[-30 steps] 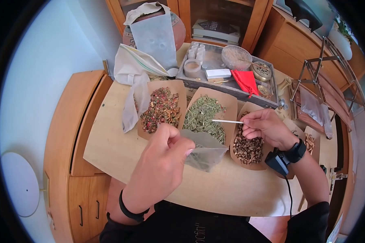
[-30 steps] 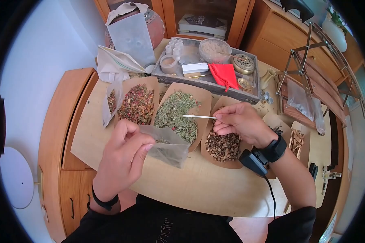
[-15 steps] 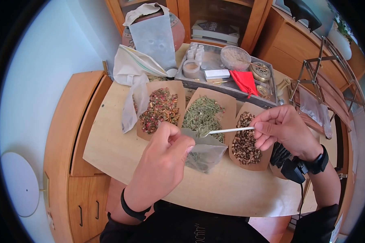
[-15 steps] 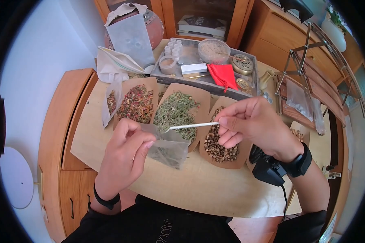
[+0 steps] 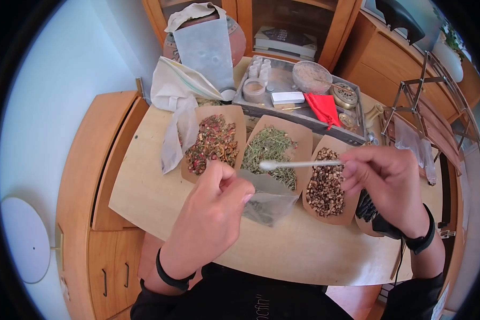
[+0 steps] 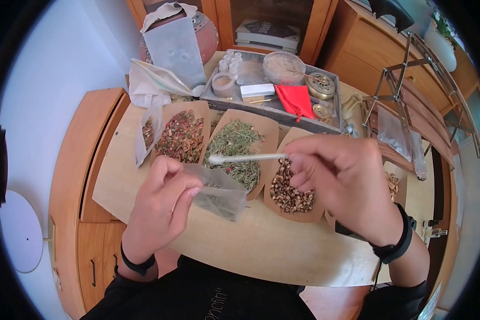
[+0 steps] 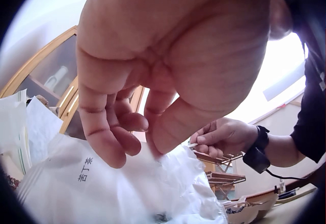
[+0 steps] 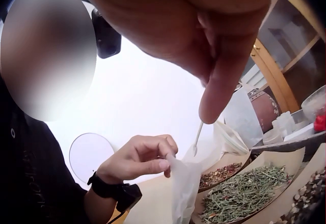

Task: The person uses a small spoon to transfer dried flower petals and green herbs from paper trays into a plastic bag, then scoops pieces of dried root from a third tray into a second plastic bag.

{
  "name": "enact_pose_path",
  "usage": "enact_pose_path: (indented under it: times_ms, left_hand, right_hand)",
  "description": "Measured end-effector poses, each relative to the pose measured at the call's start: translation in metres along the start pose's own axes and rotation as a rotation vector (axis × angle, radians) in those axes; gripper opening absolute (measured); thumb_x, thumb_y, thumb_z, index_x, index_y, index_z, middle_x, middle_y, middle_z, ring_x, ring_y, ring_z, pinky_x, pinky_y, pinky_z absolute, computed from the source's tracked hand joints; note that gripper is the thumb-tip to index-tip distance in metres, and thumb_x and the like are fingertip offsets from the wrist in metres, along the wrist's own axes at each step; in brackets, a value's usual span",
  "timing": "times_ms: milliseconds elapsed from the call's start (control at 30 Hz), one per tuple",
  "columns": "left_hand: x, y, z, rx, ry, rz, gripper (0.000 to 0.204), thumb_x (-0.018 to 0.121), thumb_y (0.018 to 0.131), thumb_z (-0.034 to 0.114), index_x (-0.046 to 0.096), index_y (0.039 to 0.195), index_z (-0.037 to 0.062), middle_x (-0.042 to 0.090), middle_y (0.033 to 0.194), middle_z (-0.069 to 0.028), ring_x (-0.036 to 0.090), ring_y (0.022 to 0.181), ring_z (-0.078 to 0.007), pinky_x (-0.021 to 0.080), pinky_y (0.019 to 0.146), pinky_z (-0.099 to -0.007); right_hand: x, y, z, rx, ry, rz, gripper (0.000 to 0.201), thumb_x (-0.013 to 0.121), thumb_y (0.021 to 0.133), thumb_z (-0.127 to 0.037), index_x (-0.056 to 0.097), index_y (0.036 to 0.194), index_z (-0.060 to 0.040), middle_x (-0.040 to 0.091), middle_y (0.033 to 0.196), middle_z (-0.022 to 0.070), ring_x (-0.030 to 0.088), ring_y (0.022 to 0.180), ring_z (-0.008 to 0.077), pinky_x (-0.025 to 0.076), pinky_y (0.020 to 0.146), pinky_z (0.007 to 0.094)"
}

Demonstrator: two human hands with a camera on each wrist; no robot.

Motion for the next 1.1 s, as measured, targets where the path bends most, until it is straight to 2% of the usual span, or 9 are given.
enact_pose_path:
  times_ms: [100,133,267,333,367,433,533,833,1100]
  left_hand:
    - [-0.002,-0.003,0.004,-0.013,0.001,-0.030,0.008,0.060,0.081,-0.004,0.059,0.088,-0.0003,0.044,0.087,-0.0117,0.052,0.072,-0.0256,0.045,0.064,-0.0340]
    - [-0.003,-0.004,0.006,-0.028,-0.008,-0.051,0.009,0.060,0.080,-0.005,0.056,0.087,-0.0013,0.043,0.088,-0.0126,0.053,0.073,-0.0277,0.045,0.065,-0.0360]
    - [-0.005,-0.006,0.009,-0.014,-0.001,-0.069,0.010,0.060,0.079,-0.005,0.056,0.086,-0.0007,0.043,0.088,-0.0125,0.053,0.073,-0.0275,0.046,0.065,-0.0356]
    - [-0.005,-0.006,0.009,0.002,-0.010,-0.083,0.012,0.060,0.078,-0.006,0.056,0.087,-0.0004,0.043,0.088,-0.0125,0.053,0.073,-0.0273,0.046,0.064,-0.0358]
    - [-0.004,-0.005,0.009,0.003,-0.009,-0.083,0.012,0.060,0.078,-0.006,0.056,0.087,-0.0004,0.043,0.088,-0.0125,0.053,0.073,-0.0273,0.046,0.064,-0.0358]
    - [-0.004,-0.004,0.010,0.008,-0.016,-0.086,0.013,0.060,0.077,-0.007,0.056,0.087,-0.0004,0.043,0.089,-0.0124,0.053,0.073,-0.0272,0.046,0.065,-0.0359]
    - [0.000,-0.004,0.009,0.025,-0.032,-0.070,0.013,0.060,0.077,-0.008,0.056,0.088,-0.0007,0.043,0.090,-0.0122,0.053,0.073,-0.0271,0.046,0.065,-0.0358]
    - [0.003,-0.002,0.005,0.009,-0.029,-0.074,0.009,0.062,0.081,-0.002,0.062,0.090,0.0003,0.044,0.090,-0.0113,0.051,0.075,-0.0241,0.045,0.068,-0.0321]
    - [0.005,0.001,0.005,0.000,-0.023,-0.071,0.008,0.062,0.082,-0.002,0.062,0.090,0.0000,0.044,0.089,-0.0110,0.051,0.075,-0.0239,0.045,0.068,-0.0321]
  right_hand:
    - [-0.009,0.014,0.023,0.083,-0.066,0.052,0.010,0.055,0.090,0.003,0.064,0.092,0.0077,0.063,0.073,0.0068,0.065,0.064,0.0118,0.054,0.057,0.0226]
    - [-0.013,0.018,0.037,0.102,-0.090,0.038,0.011,0.055,0.091,0.002,0.064,0.092,0.0083,0.062,0.072,0.0065,0.066,0.064,0.0119,0.054,0.056,0.0223]
    - [-0.012,0.029,0.070,0.158,-0.154,0.009,0.012,0.054,0.090,0.002,0.063,0.092,0.0096,0.062,0.073,0.0073,0.067,0.064,0.0136,0.055,0.055,0.0235]
    - [-0.007,0.033,0.084,0.287,0.035,-0.052,0.012,0.054,0.090,0.002,0.062,0.093,0.0109,0.063,0.074,0.0087,0.068,0.065,0.0158,0.057,0.055,0.0249]
    - [-0.004,0.035,0.086,0.287,0.036,-0.052,0.012,0.054,0.090,0.002,0.062,0.093,0.0109,0.063,0.074,0.0087,0.068,0.065,0.0158,0.057,0.055,0.0249]
    - [0.006,0.038,0.090,0.413,0.158,-0.153,0.013,0.057,0.092,-0.001,0.063,0.098,0.0093,0.065,0.078,0.0100,0.068,0.066,0.0163,0.059,0.059,0.0263]
    - [0.016,0.041,0.102,0.454,0.288,-0.207,0.015,0.058,0.092,-0.003,0.063,0.100,0.0089,0.066,0.080,0.0121,0.069,0.067,0.0181,0.060,0.060,0.0273]
    - [0.015,0.040,0.110,0.580,0.491,-0.174,0.017,0.061,0.091,-0.005,0.062,0.100,0.0098,0.067,0.083,0.0154,0.069,0.071,0.0204,0.060,0.065,0.0279]
    - [0.001,0.038,0.091,0.538,0.467,-0.159,0.019,0.061,0.091,-0.006,0.063,0.101,0.0095,0.067,0.082,0.0151,0.069,0.071,0.0196,0.060,0.066,0.0278]
Point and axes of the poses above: each hand's wrist, its own y-axis towards the middle knuckle, its own x-axis out of the palm, z = x × y, the point moved 2 cm from there along y, towards the middle knuckle
